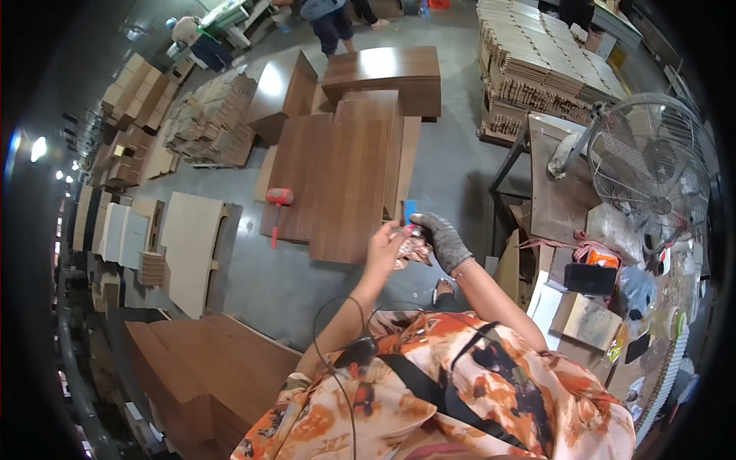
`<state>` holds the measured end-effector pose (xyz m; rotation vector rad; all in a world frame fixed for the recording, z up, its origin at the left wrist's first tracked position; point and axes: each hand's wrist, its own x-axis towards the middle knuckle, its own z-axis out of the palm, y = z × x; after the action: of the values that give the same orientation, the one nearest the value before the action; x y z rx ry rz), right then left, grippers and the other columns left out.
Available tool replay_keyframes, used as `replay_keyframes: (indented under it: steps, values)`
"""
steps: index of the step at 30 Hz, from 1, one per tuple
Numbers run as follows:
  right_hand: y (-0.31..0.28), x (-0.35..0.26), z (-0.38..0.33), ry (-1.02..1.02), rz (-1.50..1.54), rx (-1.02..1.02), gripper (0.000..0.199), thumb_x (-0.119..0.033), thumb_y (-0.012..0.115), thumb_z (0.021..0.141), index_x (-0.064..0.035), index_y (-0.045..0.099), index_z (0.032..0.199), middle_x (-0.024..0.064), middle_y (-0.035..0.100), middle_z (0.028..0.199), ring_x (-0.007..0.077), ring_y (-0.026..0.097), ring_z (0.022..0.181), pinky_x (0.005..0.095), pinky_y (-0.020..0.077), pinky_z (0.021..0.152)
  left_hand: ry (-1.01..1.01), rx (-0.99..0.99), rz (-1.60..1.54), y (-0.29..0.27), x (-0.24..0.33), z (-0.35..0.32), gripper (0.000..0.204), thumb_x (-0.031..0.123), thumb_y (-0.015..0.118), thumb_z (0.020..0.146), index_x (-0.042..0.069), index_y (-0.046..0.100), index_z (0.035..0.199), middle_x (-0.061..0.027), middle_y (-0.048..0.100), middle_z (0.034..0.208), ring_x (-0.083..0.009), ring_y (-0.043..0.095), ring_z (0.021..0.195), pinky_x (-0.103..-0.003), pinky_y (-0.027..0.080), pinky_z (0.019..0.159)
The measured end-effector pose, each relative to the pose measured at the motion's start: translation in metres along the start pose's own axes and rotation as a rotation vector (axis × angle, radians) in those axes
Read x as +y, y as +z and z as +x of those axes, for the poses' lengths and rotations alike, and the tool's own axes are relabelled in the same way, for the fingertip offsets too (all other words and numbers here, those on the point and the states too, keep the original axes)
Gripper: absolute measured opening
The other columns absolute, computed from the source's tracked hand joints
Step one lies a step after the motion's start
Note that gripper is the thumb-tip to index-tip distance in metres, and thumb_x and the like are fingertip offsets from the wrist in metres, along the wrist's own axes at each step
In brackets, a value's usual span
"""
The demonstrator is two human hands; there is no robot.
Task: The person wipes down wood panels with a cloth and liquid from a bottle, applies a blue block to the edges, and moves the panels into a stack.
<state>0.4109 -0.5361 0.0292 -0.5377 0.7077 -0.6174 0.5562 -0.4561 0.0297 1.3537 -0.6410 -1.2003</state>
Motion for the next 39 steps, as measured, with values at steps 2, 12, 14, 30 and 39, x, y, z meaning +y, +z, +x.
replay_keyframes:
  steps: [2,12,14,30,39]
  values:
    - [0.002,-0.003,0.027,-0.006,-0.036,-0.027,0.024,-0.026,0.068,0.095,-0.0088,0.073,0.111,-0.002,0.067,0.09,0.0092,0.059,0.077,0.0245,0.0478,0.07,-0.017,0.059,0.092,-0.009,0.014,0.013,0.032,0.014,0.068,0.1,-0.002,0.06,0.126,-0.0084,0.073,0.099,-0.0116,0.071,0.084,-0.025,0.056,0.071]
    - [0.029,-0.037,0.17,0.186,-0.305,0.036,0.041,-0.03,0.069,0.094,-0.0085,0.068,0.128,0.0005,0.07,0.109,0.0128,0.061,0.099,0.0287,0.0473,0.084,0.002,0.571,-0.003,-0.233,-0.019,0.107,0.029,0.025,0.06,0.1,0.0,0.06,0.115,-0.0157,0.074,0.096,-0.0228,0.073,0.069,-0.034,0.055,0.045]
    - [-0.008,-0.052,0.206,0.124,-0.361,0.147,0.041,-0.03,0.068,0.094,-0.0085,0.067,0.129,0.0003,0.07,0.109,0.0131,0.061,0.097,0.0282,0.0468,0.083,-0.083,0.532,-0.113,-0.202,0.02,0.151,0.027,0.02,0.066,0.099,-0.002,0.065,0.115,-0.0099,0.072,0.103,-0.0156,0.071,0.086,-0.031,0.058,0.075]
    - [-0.141,-0.156,0.603,0.032,-0.714,0.274,0.047,-0.005,0.064,0.09,-0.0093,0.063,0.136,0.0048,0.07,0.095,0.0126,0.058,0.081,0.0295,0.0502,0.075,0.126,0.665,0.235,-0.172,0.009,0.347,0.036,0.013,0.067,0.1,-0.004,0.056,0.13,-0.0085,0.07,0.105,-0.0106,0.066,0.09,-0.026,0.053,0.077]
    - [-0.035,-0.152,0.87,-0.017,-1.778,-0.183,0.058,-0.026,0.051,0.094,-0.0216,0.046,0.152,0.0226,0.062,0.135,0.0402,0.062,0.12,0.046,0.0498,0.102,-0.263,0.991,0.061,-0.142,-0.039,0.397,0.045,0.009,0.068,0.098,-0.006,0.052,0.137,-0.0031,0.067,0.102,-0.005,0.06,0.086,-0.022,0.05,0.073]
